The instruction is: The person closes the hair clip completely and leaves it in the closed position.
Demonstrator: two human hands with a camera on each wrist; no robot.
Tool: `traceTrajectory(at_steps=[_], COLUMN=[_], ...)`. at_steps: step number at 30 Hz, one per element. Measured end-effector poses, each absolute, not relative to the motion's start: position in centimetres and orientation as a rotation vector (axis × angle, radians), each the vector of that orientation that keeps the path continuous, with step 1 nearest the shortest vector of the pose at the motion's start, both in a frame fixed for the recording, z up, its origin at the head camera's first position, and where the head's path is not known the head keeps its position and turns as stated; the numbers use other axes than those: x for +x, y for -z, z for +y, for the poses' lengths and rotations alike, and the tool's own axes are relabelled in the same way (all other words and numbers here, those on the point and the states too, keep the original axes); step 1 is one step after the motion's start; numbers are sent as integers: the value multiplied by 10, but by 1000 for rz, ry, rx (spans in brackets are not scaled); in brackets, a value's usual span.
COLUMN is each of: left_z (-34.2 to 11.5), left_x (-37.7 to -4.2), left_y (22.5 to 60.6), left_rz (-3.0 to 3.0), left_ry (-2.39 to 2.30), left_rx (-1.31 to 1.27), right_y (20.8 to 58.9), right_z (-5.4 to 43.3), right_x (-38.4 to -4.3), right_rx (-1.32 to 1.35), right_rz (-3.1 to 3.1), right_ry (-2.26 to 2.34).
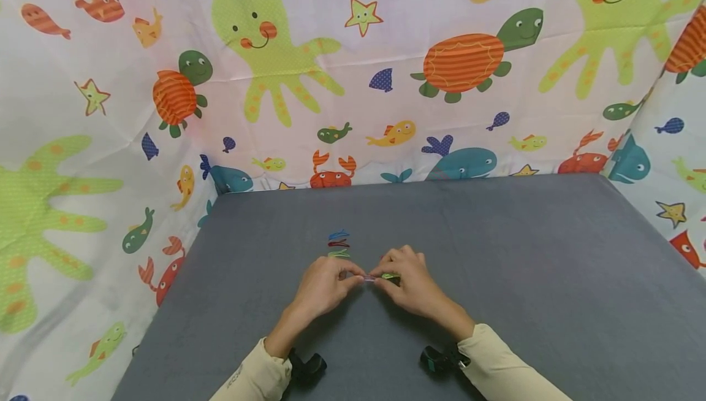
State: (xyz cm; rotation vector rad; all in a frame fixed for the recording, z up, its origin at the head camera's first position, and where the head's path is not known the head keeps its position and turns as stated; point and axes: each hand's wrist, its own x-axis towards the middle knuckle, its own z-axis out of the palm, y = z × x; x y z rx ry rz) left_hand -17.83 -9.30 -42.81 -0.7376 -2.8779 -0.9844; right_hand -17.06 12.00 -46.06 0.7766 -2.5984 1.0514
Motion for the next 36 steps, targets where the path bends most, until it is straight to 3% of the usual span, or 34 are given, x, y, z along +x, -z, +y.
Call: traceTrajectory(at_steps=[36], left_z=[-91], left_x=[-184], left_y=[441], left_rz=[-2950], left_ry=[1399], left_rx=[-778], right_y=[461], right_z=[131], right_x=[-165], right_rx=[765], right_rz=[-2647], right_ry=[-1250])
